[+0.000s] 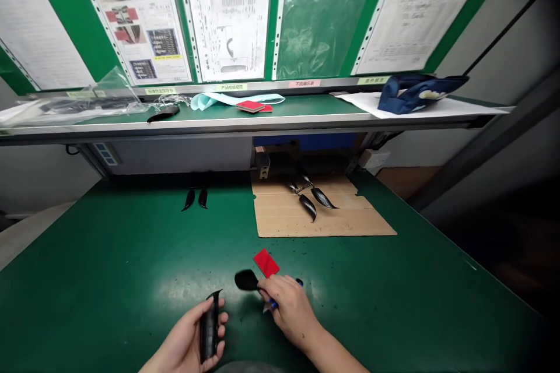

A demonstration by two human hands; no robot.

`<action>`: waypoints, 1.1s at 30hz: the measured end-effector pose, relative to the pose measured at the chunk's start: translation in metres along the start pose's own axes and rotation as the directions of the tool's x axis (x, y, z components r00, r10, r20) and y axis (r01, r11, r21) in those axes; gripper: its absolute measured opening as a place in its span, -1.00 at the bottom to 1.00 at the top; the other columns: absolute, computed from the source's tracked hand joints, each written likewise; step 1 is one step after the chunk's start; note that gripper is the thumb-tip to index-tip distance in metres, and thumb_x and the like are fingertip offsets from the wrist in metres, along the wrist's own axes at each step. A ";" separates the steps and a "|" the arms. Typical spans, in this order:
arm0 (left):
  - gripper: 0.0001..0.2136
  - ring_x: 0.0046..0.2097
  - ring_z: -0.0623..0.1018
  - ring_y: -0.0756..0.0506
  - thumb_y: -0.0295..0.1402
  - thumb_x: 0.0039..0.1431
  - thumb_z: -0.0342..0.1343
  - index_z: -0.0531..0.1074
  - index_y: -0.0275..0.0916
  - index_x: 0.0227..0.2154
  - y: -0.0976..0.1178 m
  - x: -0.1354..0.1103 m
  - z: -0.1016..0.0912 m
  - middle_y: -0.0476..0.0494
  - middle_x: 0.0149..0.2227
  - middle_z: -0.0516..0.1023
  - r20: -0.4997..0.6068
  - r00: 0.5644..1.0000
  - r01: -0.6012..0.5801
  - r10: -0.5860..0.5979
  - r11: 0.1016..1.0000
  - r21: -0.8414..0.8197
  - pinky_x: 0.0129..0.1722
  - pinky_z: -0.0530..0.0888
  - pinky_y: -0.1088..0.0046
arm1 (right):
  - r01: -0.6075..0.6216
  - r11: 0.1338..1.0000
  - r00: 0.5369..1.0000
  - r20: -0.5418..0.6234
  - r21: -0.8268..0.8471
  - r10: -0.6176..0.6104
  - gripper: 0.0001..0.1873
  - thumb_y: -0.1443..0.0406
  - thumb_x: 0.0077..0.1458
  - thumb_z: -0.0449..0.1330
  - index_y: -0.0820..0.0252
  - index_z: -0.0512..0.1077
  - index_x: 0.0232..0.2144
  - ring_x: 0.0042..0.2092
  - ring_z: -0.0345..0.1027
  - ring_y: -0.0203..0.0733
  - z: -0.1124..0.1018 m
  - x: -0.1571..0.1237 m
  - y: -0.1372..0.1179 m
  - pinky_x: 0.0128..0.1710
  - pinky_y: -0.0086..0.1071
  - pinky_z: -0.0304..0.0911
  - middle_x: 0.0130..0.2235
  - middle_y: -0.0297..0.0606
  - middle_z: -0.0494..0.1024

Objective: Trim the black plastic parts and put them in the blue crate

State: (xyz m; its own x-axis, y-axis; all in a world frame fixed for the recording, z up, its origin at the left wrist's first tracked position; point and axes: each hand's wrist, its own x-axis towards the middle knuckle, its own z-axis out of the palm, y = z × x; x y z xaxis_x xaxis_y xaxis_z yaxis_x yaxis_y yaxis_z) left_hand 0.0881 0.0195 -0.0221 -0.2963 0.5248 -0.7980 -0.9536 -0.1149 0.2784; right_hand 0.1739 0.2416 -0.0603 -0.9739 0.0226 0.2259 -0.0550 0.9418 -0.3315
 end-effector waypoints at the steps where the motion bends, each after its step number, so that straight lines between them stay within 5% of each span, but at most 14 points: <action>1: -0.59 -0.42 0.54 -0.04 -0.18 0.08 0.22 0.40 -0.30 -0.06 0.002 -0.002 0.004 -0.09 -0.38 0.55 0.054 0.998 0.038 -0.039 0.999 0.018 -0.39 0.51 0.38 | 0.056 0.998 0.998 -0.005 0.012 -0.056 -0.71 0.42 0.22 -0.07 0.13 0.44 -0.22 -0.35 0.29 -0.23 -0.007 0.001 -0.005 -0.34 -0.36 0.02 -0.38 -0.28 0.47; 4: -0.59 -0.36 0.56 -0.08 -0.11 0.15 0.13 0.44 -0.38 -0.12 0.003 -0.010 0.020 -0.23 -0.32 0.57 0.260 0.959 0.087 -0.113 0.990 0.109 -0.38 0.50 0.38 | 0.230 0.973 0.969 -0.096 0.029 -0.226 -0.74 0.31 0.24 -0.04 0.12 0.45 -0.22 -0.39 0.22 -0.25 -0.025 0.009 -0.022 -0.35 -0.34 -0.01 -0.39 -0.28 0.45; 7: -0.70 -0.37 0.55 -0.06 -0.17 0.18 0.11 0.48 -0.34 -0.22 0.002 -0.012 0.035 -0.21 -0.33 0.58 0.362 0.931 -0.013 -0.050 0.985 0.171 -0.42 0.47 0.42 | 0.294 0.955 0.935 -0.215 0.032 -0.281 -0.74 0.26 0.26 -0.04 0.16 0.44 -0.22 -0.41 0.20 -0.25 -0.038 0.021 -0.033 -0.38 -0.33 -0.03 -0.40 -0.27 0.44; 12: -0.81 -0.39 0.53 -0.02 -0.31 0.17 0.15 0.50 -0.25 -0.19 0.001 -0.008 0.041 -0.12 -0.33 0.59 0.339 0.938 -0.113 0.074 0.989 0.095 -0.33 0.49 0.35 | 0.082 0.961 0.972 -0.233 0.265 -0.019 -0.80 0.33 0.25 -0.01 0.13 0.40 -0.16 -0.34 0.25 -0.23 -0.051 0.022 -0.033 -0.32 -0.33 0.07 -0.34 -0.28 0.44; 15: -0.75 -0.35 0.56 -0.04 -0.33 0.17 0.15 0.48 -0.18 -0.08 -0.002 -0.006 0.042 -0.13 -0.23 0.60 0.372 0.920 -0.137 0.120 0.990 0.020 -0.26 0.50 0.30 | -0.072 0.848 0.973 -0.148 0.525 0.175 -0.79 0.21 0.26 0.05 0.09 0.34 -0.08 -0.26 0.30 -0.21 -0.058 0.011 -0.034 -0.26 -0.36 0.19 -0.27 -0.28 0.44; 19: -0.63 -0.28 0.57 -0.06 -0.29 0.07 0.25 0.45 -0.10 -0.02 -0.006 -0.008 0.048 -0.11 -0.16 0.58 0.427 0.884 -0.172 0.189 0.982 -0.077 -0.24 0.49 0.34 | -0.092 0.787 0.985 -0.058 0.610 0.160 -0.57 -0.06 0.22 -0.01 0.05 0.29 -0.04 -0.22 0.30 -0.14 -0.062 0.000 -0.039 -0.21 -0.30 0.26 -0.25 -0.26 0.39; 26: -0.37 -0.08 0.52 -0.17 -0.13 -0.28 0.43 0.44 -0.02 -0.04 -0.016 -0.007 0.054 -0.09 -0.13 0.54 0.266 0.862 -0.439 0.431 0.898 -0.032 -0.08 0.44 0.35 | -0.030 0.853 0.997 -0.040 0.520 0.059 -0.35 -0.21 0.16 -0.22 0.09 0.22 -0.01 -0.25 0.27 -0.10 -0.061 0.000 -0.035 -0.25 -0.25 0.23 -0.25 -0.22 0.36; 33: -0.37 0.05 0.43 -0.30 -0.09 -0.38 0.44 0.46 -0.11 -0.13 -0.029 -0.008 0.062 -0.15 -0.11 0.50 0.110 0.758 -0.651 0.643 0.756 0.070 0.05 0.38 0.24 | 0.050 0.976 0.999 -0.029 0.212 -0.045 -0.27 -0.23 0.14 -0.34 0.13 0.35 -0.17 -0.33 0.15 -0.09 -0.059 0.003 -0.031 -0.35 -0.27 0.01 -0.33 -0.20 0.34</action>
State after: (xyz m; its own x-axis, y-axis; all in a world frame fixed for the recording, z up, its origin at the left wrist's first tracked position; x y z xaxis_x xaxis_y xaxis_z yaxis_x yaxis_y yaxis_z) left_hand 0.1219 0.0708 0.0089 -0.8317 0.4164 -0.3673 -0.5240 -0.3696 0.7674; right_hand 0.1854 0.2321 0.0048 -0.9637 -0.0099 0.2669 -0.1490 0.8492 -0.5067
